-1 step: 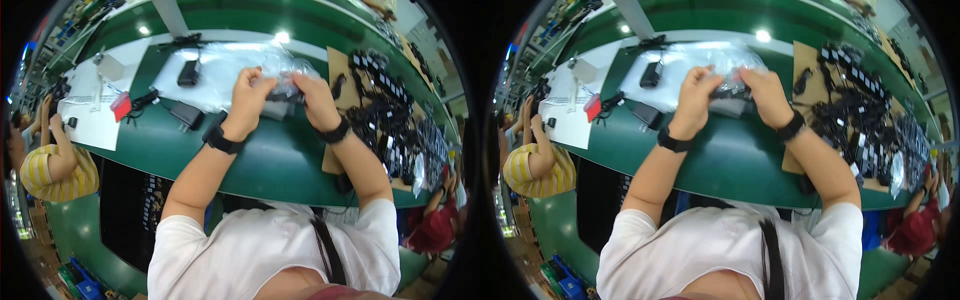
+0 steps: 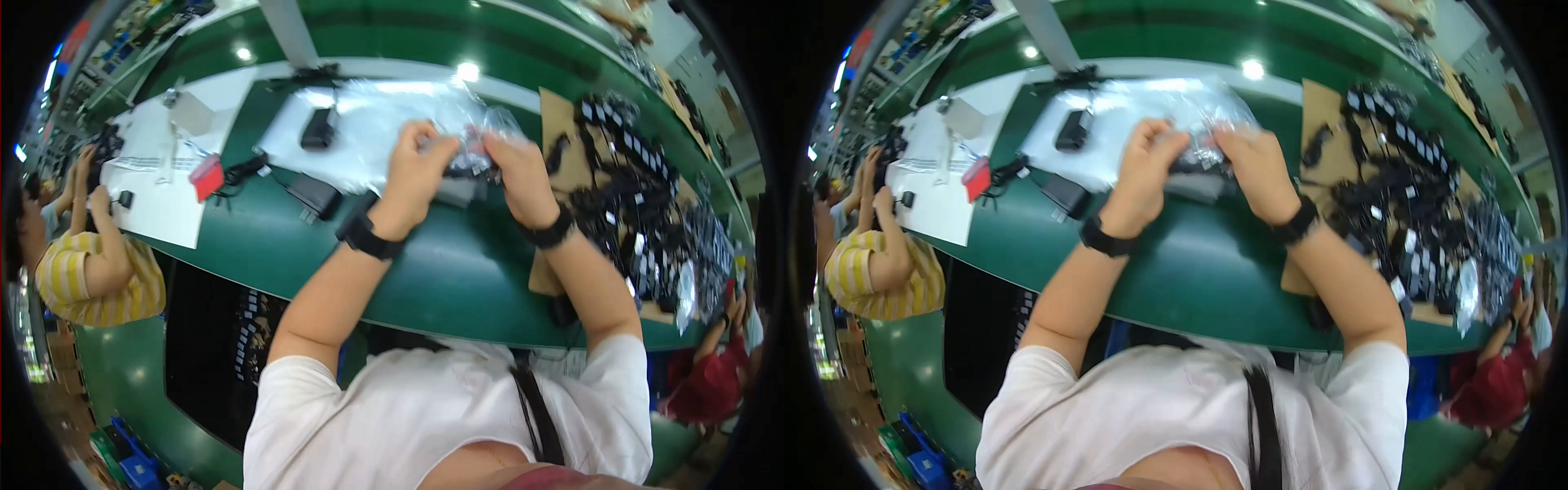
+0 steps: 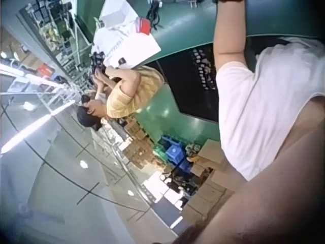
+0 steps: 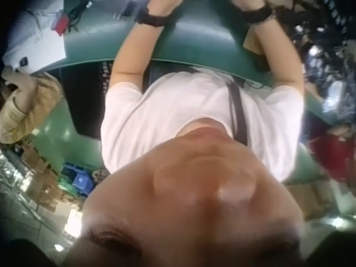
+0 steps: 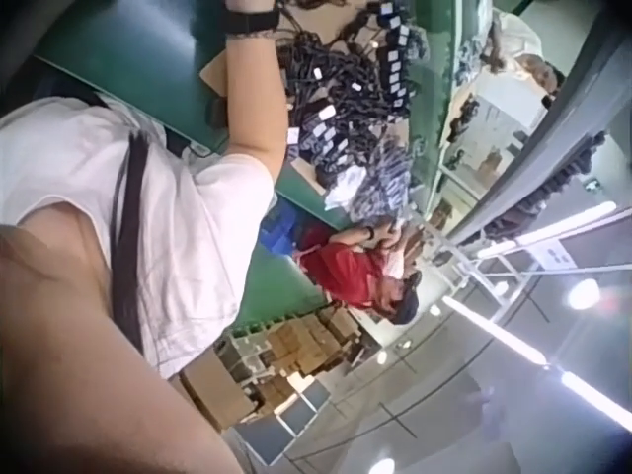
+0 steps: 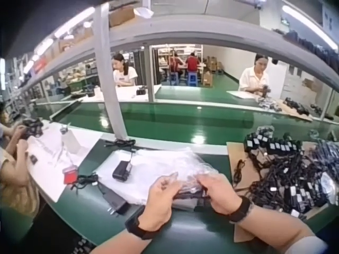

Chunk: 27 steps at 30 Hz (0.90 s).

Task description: The person picks up a power adapter and a plastic bag, places the adapter inside the bag, and sets it aside. They then pick up another power adapter, wrap its cord, and place it into a new plastic bag before setting it down on the table.

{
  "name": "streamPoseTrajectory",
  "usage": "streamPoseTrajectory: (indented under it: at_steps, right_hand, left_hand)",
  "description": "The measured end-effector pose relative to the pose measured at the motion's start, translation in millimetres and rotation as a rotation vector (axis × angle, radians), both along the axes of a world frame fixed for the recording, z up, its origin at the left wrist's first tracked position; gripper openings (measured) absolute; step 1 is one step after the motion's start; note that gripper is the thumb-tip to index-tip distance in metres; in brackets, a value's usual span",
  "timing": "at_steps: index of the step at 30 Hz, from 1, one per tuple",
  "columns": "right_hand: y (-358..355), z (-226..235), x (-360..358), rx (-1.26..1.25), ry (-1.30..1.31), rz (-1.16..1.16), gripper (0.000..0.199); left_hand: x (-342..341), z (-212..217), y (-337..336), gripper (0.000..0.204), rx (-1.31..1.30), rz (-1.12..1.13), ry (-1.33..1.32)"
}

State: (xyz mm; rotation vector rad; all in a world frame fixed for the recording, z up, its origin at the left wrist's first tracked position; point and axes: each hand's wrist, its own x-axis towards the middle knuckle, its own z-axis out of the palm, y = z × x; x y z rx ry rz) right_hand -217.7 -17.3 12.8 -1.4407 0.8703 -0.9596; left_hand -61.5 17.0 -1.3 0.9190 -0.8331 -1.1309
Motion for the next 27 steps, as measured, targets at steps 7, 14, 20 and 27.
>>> streamPoseTrajectory:
  at_steps: [7,14,20,27]
  right_hand:
    - [22,30,-3,0.05,-0.132,0.127,0.029]
    - [-25,52,-2,0.506,-0.222,0.311,0.022]
    - [-163,59,2,-0.639,0.525,-0.11,0.028]
    - [-272,-39,-20,-0.765,1.547,-0.263,0.04]
  left_hand:
    - [-2,9,11,0.021,-0.072,0.104,-0.21]
    - [14,16,3,0.018,-0.023,0.151,-0.207]
    - [36,21,-13,0.017,-0.239,0.413,-0.398]
    - [35,17,-3,0.01,-0.446,0.683,-0.912]
